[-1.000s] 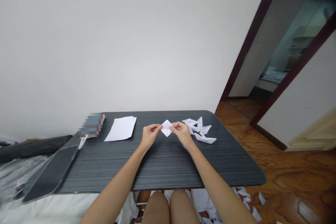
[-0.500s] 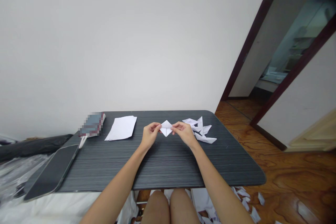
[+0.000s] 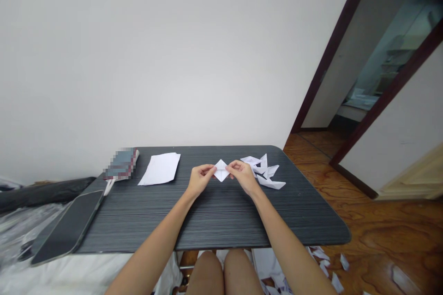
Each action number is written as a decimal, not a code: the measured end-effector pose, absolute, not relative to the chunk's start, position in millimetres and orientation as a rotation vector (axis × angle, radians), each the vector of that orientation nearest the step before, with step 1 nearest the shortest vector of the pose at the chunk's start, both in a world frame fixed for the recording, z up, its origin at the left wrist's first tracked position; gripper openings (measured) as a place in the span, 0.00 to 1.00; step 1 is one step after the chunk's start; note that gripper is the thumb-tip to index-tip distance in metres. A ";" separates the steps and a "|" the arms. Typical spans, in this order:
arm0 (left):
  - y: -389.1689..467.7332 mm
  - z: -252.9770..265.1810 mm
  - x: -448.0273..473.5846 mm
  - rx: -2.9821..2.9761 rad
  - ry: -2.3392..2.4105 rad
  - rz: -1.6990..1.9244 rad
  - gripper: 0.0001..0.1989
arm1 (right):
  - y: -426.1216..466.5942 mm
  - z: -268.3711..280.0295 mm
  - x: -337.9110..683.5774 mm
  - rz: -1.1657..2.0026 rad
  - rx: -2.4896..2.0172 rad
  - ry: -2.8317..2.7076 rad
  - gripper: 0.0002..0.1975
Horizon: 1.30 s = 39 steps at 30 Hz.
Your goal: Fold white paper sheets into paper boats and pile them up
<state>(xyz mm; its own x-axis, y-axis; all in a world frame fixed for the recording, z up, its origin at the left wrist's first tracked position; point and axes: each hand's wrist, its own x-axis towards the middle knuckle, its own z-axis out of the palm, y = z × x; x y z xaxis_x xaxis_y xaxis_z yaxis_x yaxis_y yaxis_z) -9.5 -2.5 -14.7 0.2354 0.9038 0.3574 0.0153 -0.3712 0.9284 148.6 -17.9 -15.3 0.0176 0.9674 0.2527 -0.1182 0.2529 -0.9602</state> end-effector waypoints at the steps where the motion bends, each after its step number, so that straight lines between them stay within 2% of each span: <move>1: -2.8 -15.1 -8.9 1.616 0.861 1.258 0.13 | -17.7 -15.7 147.7 1.065 -0.932 -1.224 0.13; 13: -0.9 -15.5 -10.7 1.760 0.882 1.190 0.14 | -16.2 -21.7 142.7 1.083 -0.921 -1.327 0.11; 26: 0.5 -17.6 -9.2 1.680 0.789 1.232 0.14 | -17.7 -19.1 140.1 0.942 -0.878 -1.300 0.10; 39: -4.0 -17.4 -3.9 1.539 0.787 1.274 0.13 | -15.1 -24.4 138.8 0.998 -0.884 -1.209 0.10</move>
<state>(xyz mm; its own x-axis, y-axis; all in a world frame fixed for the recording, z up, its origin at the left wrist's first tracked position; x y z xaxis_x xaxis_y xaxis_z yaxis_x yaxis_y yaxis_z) -3.9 -4.0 -17.4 0.2488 0.9032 0.3497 -0.0918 -0.3375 0.9368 138.8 -15.1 -24.4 0.0685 0.9449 0.3201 -0.1353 0.3267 -0.9354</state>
